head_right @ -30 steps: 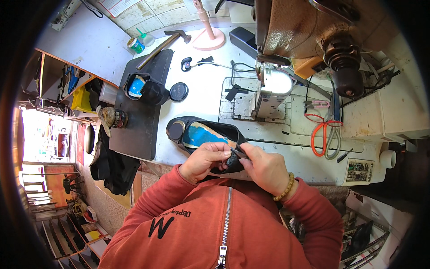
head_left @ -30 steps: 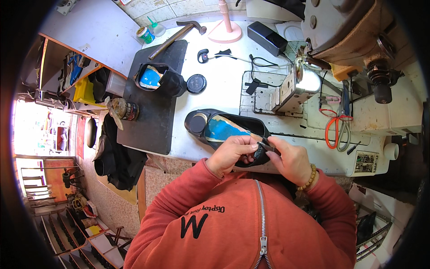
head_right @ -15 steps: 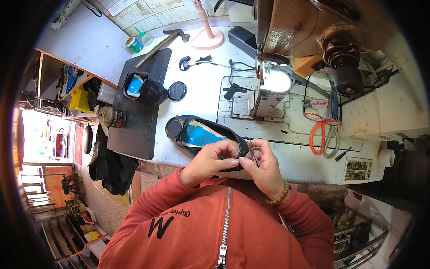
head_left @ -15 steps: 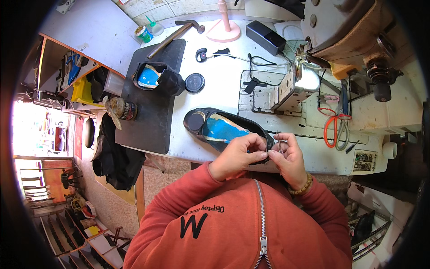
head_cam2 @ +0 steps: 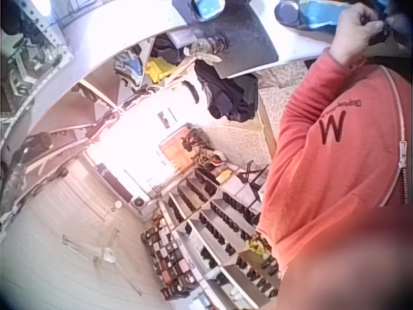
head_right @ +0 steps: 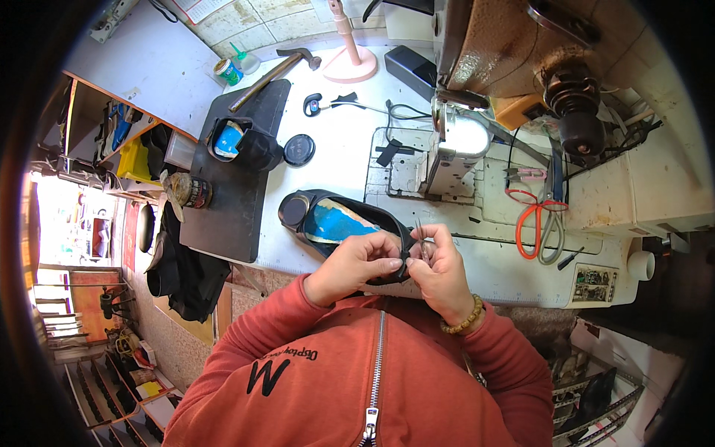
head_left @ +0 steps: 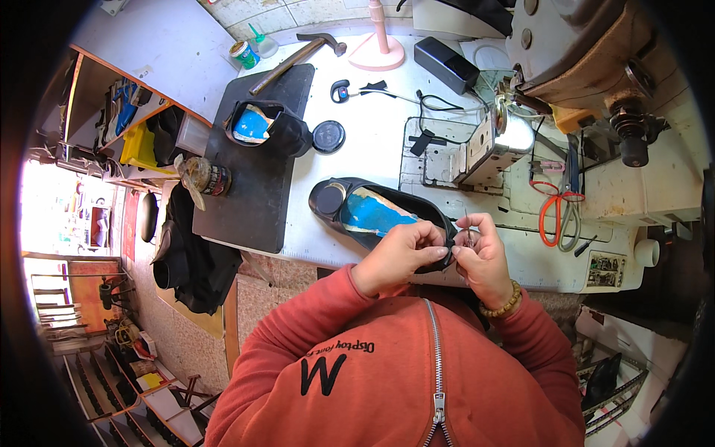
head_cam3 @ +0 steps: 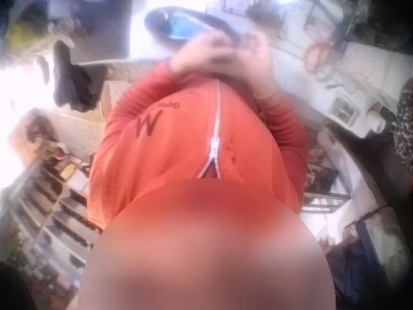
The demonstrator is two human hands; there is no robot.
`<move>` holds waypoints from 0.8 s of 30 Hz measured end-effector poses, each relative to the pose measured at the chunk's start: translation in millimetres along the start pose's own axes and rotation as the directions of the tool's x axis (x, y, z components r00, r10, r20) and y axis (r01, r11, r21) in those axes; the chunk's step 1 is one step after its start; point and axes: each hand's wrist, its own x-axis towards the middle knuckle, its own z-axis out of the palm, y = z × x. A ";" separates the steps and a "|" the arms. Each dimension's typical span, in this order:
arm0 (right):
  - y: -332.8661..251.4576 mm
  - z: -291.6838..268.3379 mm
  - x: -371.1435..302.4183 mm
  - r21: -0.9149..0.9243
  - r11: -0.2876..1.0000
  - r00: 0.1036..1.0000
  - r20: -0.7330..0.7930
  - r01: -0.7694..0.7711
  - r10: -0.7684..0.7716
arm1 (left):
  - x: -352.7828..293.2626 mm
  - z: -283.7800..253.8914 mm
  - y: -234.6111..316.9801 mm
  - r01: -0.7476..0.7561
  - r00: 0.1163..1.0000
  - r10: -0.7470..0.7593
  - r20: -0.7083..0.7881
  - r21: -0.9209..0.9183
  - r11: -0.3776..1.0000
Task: The person uses pliers to pull and adjust the upper material of a black shoe held in a shoe last. They repeatedly reposition the shoe and work along the edge of the opening, pulling the material into place.
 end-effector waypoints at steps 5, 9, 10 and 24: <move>1.2 -0.6 -0.2 -0.125 0.989 0.997 0.010 0.073 -0.073 | 2.7 -4.7 9.5 0.075 0.994 -0.077 0.071 0.034 0.997; 3.4 0.4 1.7 -0.227 0.964 0.990 0.002 0.137 -0.141 | 6.2 -6.8 21.5 0.108 0.989 -0.121 0.084 0.143 0.984; 3.6 0.5 2.1 -0.220 0.960 0.985 0.016 0.170 -0.171 | 6.7 -7.5 24.1 0.124 0.986 -0.139 0.091 0.157 0.980; -3.3 -1.9 1.8 -0.329 0.935 0.991 0.066 0.132 -0.117 | 10.7 -10.9 26.5 0.152 0.976 -0.171 0.135 0.141 0.978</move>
